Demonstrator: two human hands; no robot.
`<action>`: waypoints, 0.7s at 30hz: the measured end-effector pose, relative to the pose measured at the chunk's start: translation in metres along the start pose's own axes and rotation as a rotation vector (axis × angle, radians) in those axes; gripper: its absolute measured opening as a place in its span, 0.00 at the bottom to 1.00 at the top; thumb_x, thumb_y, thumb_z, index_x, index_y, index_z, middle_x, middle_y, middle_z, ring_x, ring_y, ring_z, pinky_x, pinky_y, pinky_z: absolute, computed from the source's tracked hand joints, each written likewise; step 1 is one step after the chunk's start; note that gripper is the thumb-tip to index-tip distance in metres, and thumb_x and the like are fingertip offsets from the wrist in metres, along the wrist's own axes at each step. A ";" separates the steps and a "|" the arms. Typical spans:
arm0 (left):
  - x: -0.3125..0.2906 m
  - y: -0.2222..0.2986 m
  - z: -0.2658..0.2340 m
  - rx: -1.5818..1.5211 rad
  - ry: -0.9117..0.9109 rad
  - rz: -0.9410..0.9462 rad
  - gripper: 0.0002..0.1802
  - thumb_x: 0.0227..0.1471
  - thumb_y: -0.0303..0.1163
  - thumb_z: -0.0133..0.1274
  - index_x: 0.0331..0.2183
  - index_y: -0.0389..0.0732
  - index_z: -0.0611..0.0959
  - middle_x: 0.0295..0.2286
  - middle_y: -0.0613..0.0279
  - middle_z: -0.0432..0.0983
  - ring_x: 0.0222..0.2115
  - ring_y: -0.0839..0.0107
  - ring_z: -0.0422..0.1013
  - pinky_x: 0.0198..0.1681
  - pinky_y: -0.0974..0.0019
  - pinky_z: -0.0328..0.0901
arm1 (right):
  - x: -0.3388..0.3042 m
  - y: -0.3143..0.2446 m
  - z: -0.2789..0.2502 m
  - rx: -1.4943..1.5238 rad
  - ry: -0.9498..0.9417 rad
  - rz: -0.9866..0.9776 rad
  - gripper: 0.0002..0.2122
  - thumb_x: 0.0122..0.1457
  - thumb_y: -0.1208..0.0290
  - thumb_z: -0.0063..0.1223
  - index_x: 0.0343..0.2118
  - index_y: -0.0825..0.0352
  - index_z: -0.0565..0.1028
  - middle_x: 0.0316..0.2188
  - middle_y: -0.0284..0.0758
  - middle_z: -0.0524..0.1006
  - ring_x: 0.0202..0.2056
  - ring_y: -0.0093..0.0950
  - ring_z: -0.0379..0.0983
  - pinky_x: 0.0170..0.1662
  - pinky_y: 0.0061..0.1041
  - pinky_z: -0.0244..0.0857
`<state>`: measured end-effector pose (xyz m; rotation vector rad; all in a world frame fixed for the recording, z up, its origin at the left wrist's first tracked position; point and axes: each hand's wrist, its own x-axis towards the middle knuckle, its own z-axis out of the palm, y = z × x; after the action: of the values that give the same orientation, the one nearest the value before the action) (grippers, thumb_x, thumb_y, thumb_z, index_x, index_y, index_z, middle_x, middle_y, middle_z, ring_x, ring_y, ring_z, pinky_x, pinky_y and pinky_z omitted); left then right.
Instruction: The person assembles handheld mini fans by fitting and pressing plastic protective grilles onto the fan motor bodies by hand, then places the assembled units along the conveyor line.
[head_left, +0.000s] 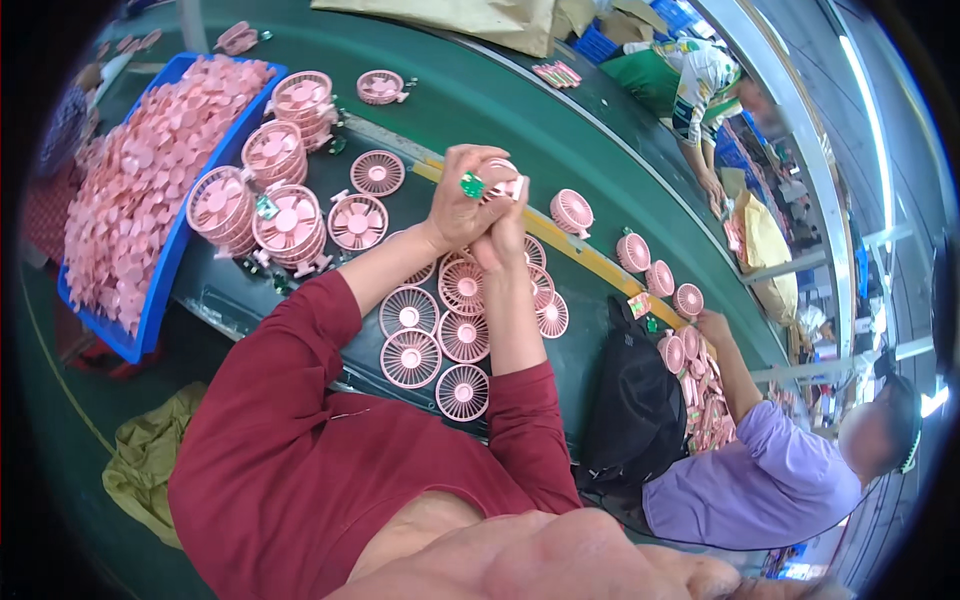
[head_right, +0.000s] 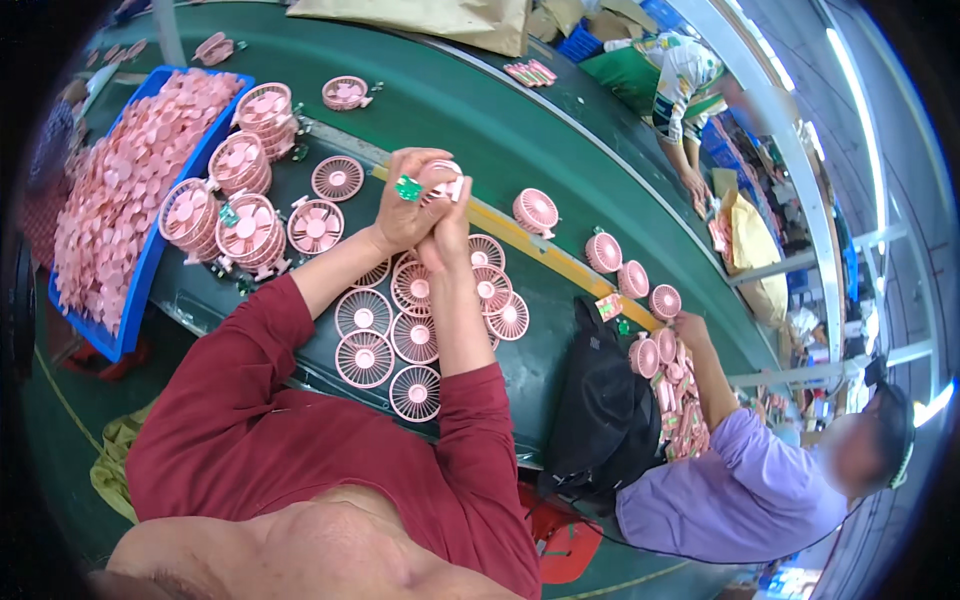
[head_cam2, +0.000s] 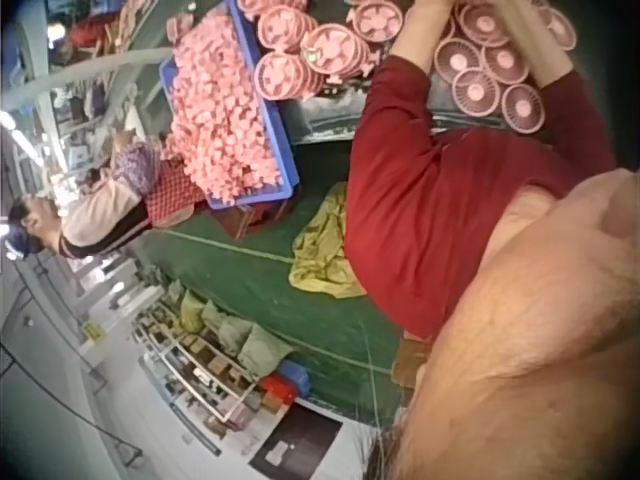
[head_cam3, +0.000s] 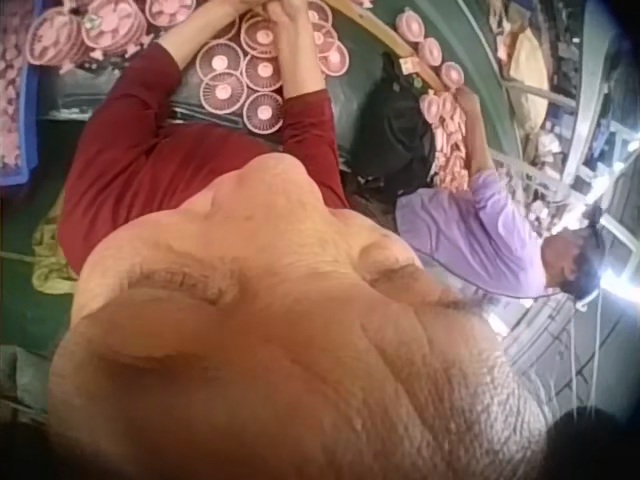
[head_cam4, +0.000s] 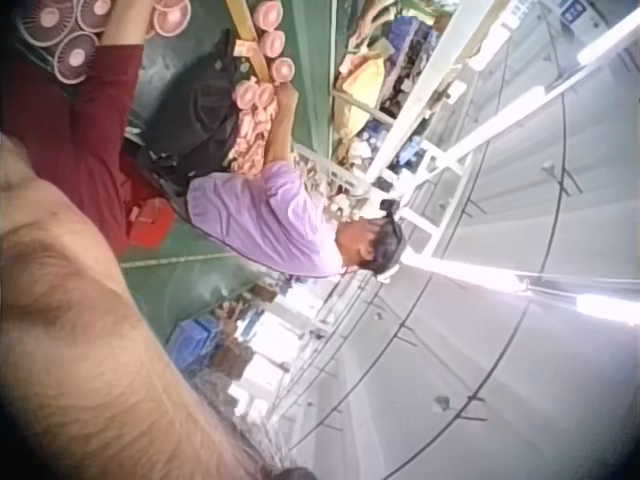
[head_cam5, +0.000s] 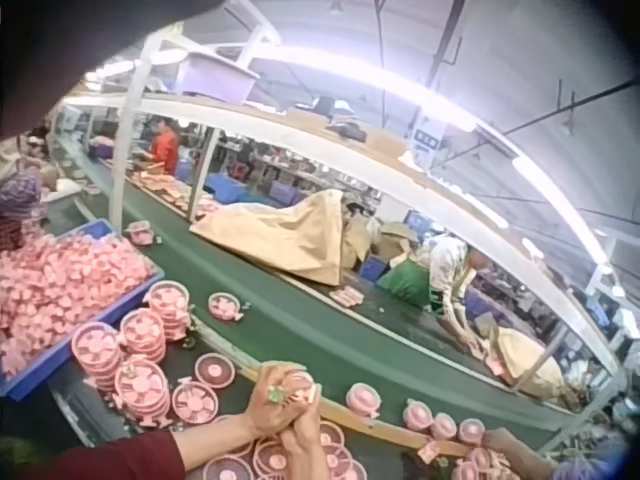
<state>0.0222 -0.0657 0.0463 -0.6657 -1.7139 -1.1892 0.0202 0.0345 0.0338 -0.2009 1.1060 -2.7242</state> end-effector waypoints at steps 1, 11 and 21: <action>-0.001 -0.004 0.001 0.009 -0.013 -0.018 0.17 0.50 0.45 0.56 0.38 0.45 0.81 0.44 0.57 0.71 0.45 0.55 0.62 0.50 0.55 0.59 | 0.003 0.003 0.001 -0.022 0.034 -0.004 0.24 0.68 0.46 0.27 0.47 0.62 0.68 0.44 0.33 0.72 0.47 0.27 0.70 0.52 0.29 0.67; 0.019 -0.093 0.018 0.277 -0.756 0.021 0.27 0.42 0.43 0.63 0.47 0.51 0.77 0.55 0.57 0.64 0.56 0.53 0.58 0.56 0.49 0.58 | 0.071 -0.088 -0.137 -1.146 0.284 0.038 0.27 0.62 0.49 0.45 0.49 0.73 0.71 0.39 0.40 0.77 0.40 0.29 0.74 0.43 0.27 0.68; 0.056 -0.254 -0.018 0.887 -0.383 -0.516 0.24 0.55 0.39 0.51 0.54 0.50 0.70 0.55 0.57 0.65 0.58 0.51 0.57 0.56 0.41 0.58 | 0.084 -0.088 -0.125 -2.075 0.341 -0.540 0.25 0.47 0.62 0.62 0.50 0.65 0.72 0.51 0.56 0.68 0.55 0.49 0.62 0.56 0.45 0.59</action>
<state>-0.2035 -0.1842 -0.0088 0.1227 -2.5660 -0.4929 -0.0970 0.1613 0.0110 -0.2596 3.6305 -0.5505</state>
